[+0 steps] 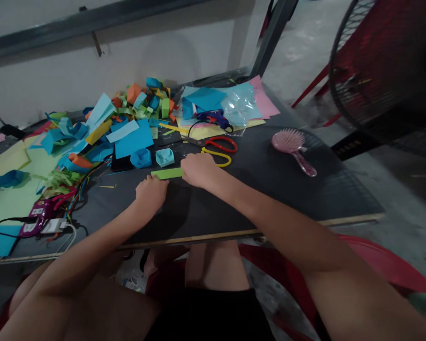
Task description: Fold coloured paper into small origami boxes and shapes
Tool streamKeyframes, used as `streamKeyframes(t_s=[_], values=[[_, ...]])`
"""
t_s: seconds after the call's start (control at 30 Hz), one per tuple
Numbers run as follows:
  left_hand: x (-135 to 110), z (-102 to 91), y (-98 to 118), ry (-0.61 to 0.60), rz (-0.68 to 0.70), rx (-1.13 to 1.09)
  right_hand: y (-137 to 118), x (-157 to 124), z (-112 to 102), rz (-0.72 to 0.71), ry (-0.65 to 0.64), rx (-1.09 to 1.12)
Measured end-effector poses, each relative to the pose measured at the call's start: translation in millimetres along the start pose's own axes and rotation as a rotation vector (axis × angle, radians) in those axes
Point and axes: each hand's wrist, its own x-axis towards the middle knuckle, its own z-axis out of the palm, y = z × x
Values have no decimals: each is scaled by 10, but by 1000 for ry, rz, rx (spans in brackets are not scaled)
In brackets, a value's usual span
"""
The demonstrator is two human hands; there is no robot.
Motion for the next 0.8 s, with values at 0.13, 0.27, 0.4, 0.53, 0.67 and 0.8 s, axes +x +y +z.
streamKeyframes(t_s=[0.13, 0.27, 0.4, 0.53, 0.67, 0.8], values=[[-2, -66, -115, 33, 5, -36, 131, 92, 270, -24, 233, 143], [98, -8, -215, 215, 149, -122, 321, 125, 572, -170, 505, 384], [291, 193, -359, 257, 463, -309, 429, 182, 654, -320, 424, 450], [432, 346, -496, 325, 493, -453, 393, 220, 637, -383, 418, 515], [444, 362, -564, 391, 520, -419, 348, 161, 578, -348, 530, 507], [414, 352, -579, 407, 507, -348, 357, 112, 513, -310, 429, 446]])
